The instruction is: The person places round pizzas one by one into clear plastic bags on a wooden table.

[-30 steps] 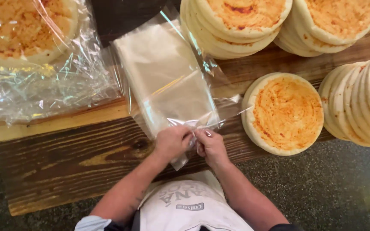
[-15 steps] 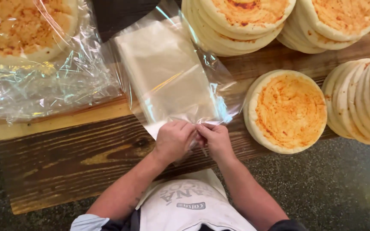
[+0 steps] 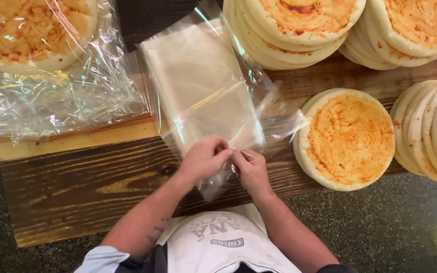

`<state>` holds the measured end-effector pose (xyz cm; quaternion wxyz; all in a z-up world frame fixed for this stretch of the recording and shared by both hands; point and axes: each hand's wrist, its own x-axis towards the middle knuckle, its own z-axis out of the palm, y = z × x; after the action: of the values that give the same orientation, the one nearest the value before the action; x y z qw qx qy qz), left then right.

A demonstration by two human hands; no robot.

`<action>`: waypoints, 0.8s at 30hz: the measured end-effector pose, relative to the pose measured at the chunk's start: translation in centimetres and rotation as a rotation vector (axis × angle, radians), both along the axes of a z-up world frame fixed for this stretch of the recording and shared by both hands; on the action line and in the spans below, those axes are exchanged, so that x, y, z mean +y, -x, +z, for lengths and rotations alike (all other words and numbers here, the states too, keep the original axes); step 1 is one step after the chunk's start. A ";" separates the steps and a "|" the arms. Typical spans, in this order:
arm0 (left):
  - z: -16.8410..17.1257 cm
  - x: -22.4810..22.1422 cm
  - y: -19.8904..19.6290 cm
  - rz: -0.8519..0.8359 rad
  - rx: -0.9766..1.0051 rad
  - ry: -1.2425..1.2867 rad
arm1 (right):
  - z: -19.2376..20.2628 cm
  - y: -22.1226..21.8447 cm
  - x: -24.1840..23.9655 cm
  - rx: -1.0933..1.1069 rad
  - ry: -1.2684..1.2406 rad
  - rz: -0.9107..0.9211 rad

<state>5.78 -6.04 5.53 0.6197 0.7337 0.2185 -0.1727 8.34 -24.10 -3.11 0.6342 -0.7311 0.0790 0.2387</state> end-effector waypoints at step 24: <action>-5.9 -0.9 0.7 -0.383 -0.469 -0.478 | 4.5 -2.5 -0.6 0.074 0.068 -0.008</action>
<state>5.09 -6.96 -0.41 0.4208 0.9046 -0.0359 -0.0570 10.88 -24.72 1.44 0.6066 -0.7426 0.1133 0.2603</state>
